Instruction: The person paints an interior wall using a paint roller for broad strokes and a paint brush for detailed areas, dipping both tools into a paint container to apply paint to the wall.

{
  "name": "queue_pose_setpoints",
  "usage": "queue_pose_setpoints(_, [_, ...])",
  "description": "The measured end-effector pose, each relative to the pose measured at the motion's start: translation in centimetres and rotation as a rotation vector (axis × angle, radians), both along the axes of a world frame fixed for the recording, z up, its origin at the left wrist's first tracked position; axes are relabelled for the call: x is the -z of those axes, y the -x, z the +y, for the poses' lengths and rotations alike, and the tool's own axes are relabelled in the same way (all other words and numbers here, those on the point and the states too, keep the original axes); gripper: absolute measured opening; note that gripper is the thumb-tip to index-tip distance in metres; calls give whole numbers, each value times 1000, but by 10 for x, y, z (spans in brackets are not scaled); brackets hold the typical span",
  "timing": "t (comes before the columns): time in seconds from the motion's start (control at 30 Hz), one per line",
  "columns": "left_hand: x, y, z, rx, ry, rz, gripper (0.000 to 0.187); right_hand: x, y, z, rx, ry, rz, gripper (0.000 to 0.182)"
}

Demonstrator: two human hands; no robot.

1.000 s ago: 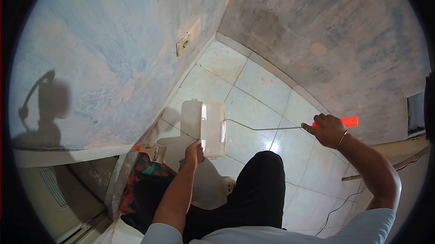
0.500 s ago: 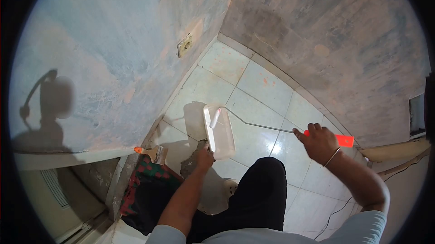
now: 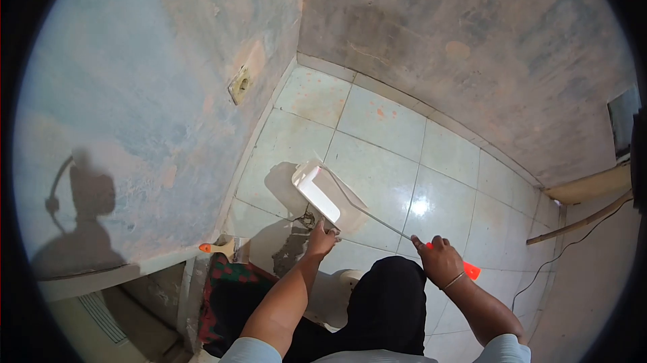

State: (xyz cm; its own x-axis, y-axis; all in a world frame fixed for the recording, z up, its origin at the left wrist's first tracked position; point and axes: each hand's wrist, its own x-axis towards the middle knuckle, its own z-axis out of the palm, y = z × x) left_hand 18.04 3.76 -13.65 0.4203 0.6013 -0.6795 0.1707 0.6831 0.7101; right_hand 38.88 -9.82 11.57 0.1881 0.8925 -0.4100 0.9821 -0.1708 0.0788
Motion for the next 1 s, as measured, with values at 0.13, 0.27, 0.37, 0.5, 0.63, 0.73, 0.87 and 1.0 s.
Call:
queue_pose_setpoints(0.13, [16, 1, 8, 4, 49, -12, 63, 3, 4, -25, 118, 45, 88, 44])
queue_pose_setpoints(0.27, [104, 2, 5, 166, -362, 218, 61, 8, 3, -31, 175, 189, 151, 41])
queue_pose_setpoints(0.37, [30, -3, 16, 56, -136, 176, 61, 23, 2, -34, 173, 116, 174, 41])
queue_pose_setpoints(0.5, [43, -3, 20, 36, -117, 227, 66, 31, 5, -28, 217, 133, 167, 40])
queue_pose_setpoints(0.63, [71, -4, 20, 40, -376, 327, 68, 46, -1, -24, 214, 97, 220, 40])
queue_pose_setpoints(0.73, [74, -9, 24, 46, -434, 329, 67, 59, 1, -16, 221, 116, 246, 42])
queue_pose_setpoints(0.87, [72, -8, 26, 22, -344, 274, 66, 70, 5, -17, 230, 129, 249, 44])
queue_pose_setpoints(1.0, [60, -9, 29, 43, -293, 256, 66, 66, 6, -18, 222, 107, 269, 43])
